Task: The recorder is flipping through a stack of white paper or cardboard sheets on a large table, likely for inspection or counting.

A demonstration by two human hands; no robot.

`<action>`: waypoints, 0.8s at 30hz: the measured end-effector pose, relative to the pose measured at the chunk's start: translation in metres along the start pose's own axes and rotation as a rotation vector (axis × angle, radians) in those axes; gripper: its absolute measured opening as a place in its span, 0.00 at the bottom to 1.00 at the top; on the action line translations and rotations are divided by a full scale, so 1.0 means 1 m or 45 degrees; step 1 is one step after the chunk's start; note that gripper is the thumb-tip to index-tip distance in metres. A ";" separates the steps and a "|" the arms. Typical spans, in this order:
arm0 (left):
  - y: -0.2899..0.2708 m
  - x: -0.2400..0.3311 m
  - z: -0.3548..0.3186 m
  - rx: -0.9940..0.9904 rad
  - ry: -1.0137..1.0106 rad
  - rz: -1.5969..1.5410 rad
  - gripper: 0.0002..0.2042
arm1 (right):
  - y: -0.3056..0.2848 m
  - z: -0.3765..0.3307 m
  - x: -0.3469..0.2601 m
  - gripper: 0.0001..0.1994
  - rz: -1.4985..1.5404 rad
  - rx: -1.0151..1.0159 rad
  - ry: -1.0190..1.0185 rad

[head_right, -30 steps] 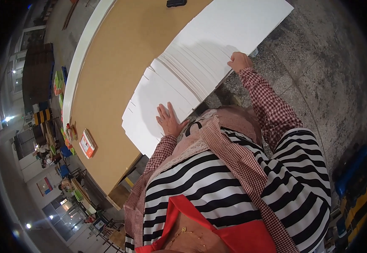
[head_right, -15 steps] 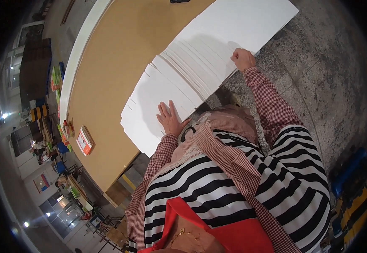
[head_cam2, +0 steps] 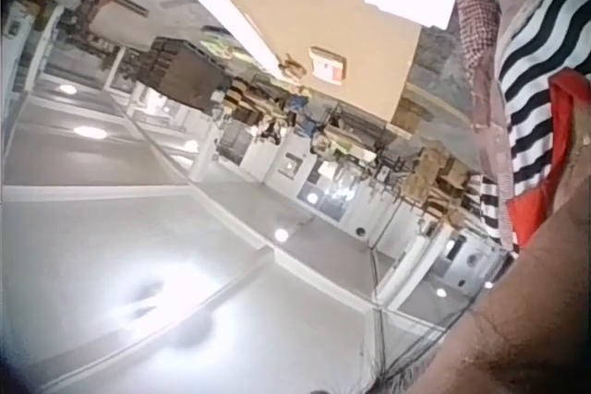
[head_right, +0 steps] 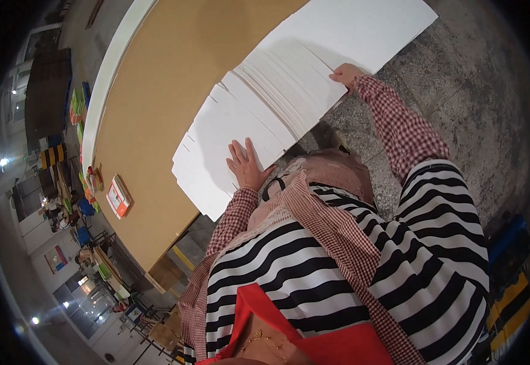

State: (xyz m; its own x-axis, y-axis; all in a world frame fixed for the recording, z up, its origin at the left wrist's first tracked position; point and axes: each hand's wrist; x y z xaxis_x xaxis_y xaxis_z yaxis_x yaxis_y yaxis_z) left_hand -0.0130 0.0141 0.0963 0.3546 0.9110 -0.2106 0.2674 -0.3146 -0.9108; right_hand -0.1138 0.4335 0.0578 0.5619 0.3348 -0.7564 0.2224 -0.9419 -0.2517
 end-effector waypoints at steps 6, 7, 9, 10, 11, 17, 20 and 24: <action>-0.001 0.000 -0.001 -0.007 0.003 -0.008 0.63 | 0.007 0.005 -0.001 0.19 -0.393 0.140 0.007; -0.001 0.000 -0.001 0.010 0.006 -0.005 0.64 | 0.008 0.005 -0.002 0.19 -0.343 0.140 0.043; -0.002 0.000 -0.001 0.012 0.010 0.022 0.63 | 0.010 0.004 -0.004 0.18 -0.249 0.152 0.143; -0.001 0.000 -0.001 -0.008 0.008 0.043 0.63 | 0.011 0.002 -0.005 0.18 -0.314 0.177 0.107; -0.001 0.000 -0.001 0.030 0.021 0.027 0.63 | 0.012 0.000 -0.006 0.18 -0.364 0.186 0.094; 0.002 -0.001 -0.002 0.037 0.014 -0.019 0.64 | 0.027 -0.033 -0.004 0.13 -0.287 0.640 -0.111; 0.002 -0.001 -0.002 0.051 0.010 -0.016 0.65 | 0.034 -0.040 -0.002 0.12 -0.206 0.688 -0.165; 0.002 0.002 0.001 0.021 -0.001 0.002 0.65 | 0.031 -0.033 -0.004 0.13 -0.176 0.575 -0.074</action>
State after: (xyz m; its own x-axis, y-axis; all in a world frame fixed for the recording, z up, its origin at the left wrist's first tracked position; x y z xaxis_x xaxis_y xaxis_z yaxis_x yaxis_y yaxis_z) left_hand -0.0123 0.0156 0.0939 0.3544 0.9107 -0.2123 0.2522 -0.3118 -0.9161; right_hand -0.0830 0.4041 0.0724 0.5033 0.4679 -0.7264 -0.0840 -0.8102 -0.5801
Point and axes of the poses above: each hand's wrist, its own z-axis towards the middle knuckle, its own y-axis out of the palm, x = y × z, and after that the axes turned 11 degrees about z, right-handed
